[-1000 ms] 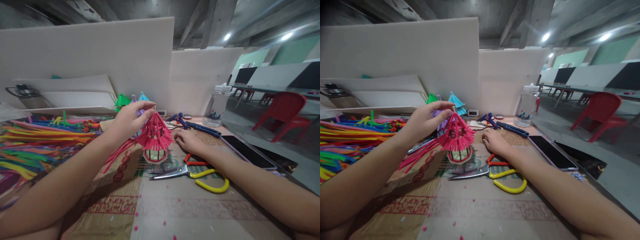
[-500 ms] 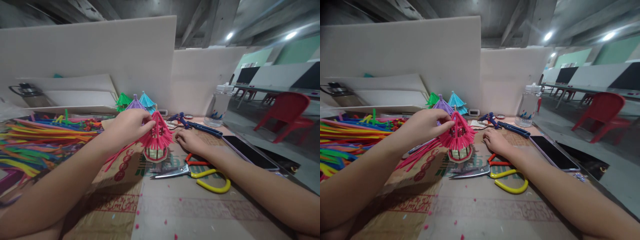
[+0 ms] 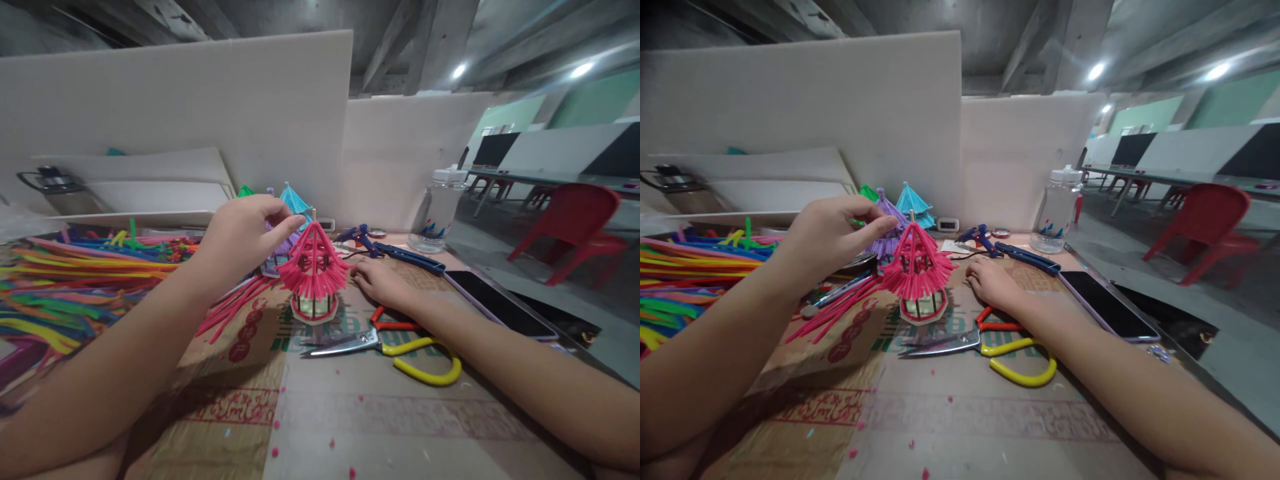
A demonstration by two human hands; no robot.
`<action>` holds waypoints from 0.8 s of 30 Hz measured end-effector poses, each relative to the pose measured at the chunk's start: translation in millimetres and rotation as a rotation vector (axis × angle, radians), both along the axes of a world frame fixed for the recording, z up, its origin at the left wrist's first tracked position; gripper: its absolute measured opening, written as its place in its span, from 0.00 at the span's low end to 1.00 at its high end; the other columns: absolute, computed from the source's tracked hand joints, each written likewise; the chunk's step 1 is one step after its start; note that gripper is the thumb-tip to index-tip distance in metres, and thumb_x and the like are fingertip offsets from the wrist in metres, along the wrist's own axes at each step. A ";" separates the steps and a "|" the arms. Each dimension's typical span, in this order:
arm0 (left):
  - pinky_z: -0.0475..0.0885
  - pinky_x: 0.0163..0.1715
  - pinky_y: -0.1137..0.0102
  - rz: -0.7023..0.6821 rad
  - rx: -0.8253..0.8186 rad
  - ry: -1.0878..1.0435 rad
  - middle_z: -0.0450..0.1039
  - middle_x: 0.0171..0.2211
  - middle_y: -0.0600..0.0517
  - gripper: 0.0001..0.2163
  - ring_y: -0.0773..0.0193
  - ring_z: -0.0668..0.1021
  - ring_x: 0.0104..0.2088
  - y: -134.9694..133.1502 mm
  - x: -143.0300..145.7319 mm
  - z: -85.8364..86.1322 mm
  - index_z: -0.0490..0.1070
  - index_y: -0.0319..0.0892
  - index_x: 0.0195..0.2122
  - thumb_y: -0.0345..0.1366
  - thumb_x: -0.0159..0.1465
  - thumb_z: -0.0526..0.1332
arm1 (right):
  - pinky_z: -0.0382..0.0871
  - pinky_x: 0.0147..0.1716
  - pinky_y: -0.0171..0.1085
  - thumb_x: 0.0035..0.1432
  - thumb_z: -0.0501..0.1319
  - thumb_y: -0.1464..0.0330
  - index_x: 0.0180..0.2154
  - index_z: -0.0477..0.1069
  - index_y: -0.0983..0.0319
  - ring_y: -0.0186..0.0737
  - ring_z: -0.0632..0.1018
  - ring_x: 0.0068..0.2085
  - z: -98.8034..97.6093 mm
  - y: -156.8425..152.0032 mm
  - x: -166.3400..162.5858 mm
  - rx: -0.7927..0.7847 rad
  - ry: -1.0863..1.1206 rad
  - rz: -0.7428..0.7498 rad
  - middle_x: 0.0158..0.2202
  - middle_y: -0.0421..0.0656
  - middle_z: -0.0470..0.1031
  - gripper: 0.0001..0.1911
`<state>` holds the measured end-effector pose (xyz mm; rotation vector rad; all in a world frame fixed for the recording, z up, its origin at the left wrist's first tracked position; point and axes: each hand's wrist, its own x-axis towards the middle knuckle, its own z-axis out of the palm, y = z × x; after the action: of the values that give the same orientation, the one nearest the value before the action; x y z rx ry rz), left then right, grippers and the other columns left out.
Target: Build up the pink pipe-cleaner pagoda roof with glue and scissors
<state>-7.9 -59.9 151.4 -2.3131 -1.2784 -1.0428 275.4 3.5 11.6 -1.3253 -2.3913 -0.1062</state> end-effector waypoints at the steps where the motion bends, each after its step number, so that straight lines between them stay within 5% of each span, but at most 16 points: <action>1: 0.63 0.30 0.69 -0.009 0.000 0.008 0.76 0.28 0.51 0.16 0.63 0.74 0.29 0.8 0.7 -0.7 0.77 0.42 0.30 0.46 0.67 0.57 | 0.66 0.50 0.41 0.64 0.55 0.73 0.39 0.74 0.65 0.45 0.73 0.48 0.0 -0.1 0.1 0.000 0.000 -0.001 0.45 0.50 0.74 0.09; 8: 0.69 0.44 0.65 -0.248 0.161 0.159 0.79 0.40 0.48 0.09 0.59 0.77 0.42 12.3 8.7 -15.8 0.79 0.42 0.41 0.33 0.68 0.58 | 0.66 0.50 0.41 0.65 0.55 0.72 0.40 0.74 0.65 0.46 0.74 0.48 1.5 -0.9 0.1 -0.004 0.000 -0.003 0.45 0.51 0.75 0.09; 17: 0.70 0.46 0.57 -0.153 0.340 0.586 0.74 0.47 0.43 0.11 0.51 0.74 0.47 6.0 9.5 -14.8 0.76 0.41 0.44 0.27 0.67 0.55 | 0.67 0.49 0.41 0.64 0.55 0.73 0.39 0.74 0.64 0.44 0.74 0.47 1.5 -1.6 -0.3 -0.011 0.012 0.001 0.45 0.50 0.75 0.08; 24: 0.70 0.43 0.60 -0.225 0.330 0.569 0.75 0.41 0.45 0.08 0.54 0.74 0.42 10.3 11.6 -18.5 0.76 0.40 0.39 0.29 0.68 0.57 | 0.67 0.49 0.40 0.64 0.56 0.73 0.40 0.75 0.65 0.44 0.75 0.48 3.3 -2.9 -0.7 -0.023 0.016 -0.001 0.46 0.51 0.75 0.09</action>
<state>3.6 -49.5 132.9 -2.2810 -0.5922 -0.5301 274.7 0.6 14.9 -1.3328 -2.3857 -0.0682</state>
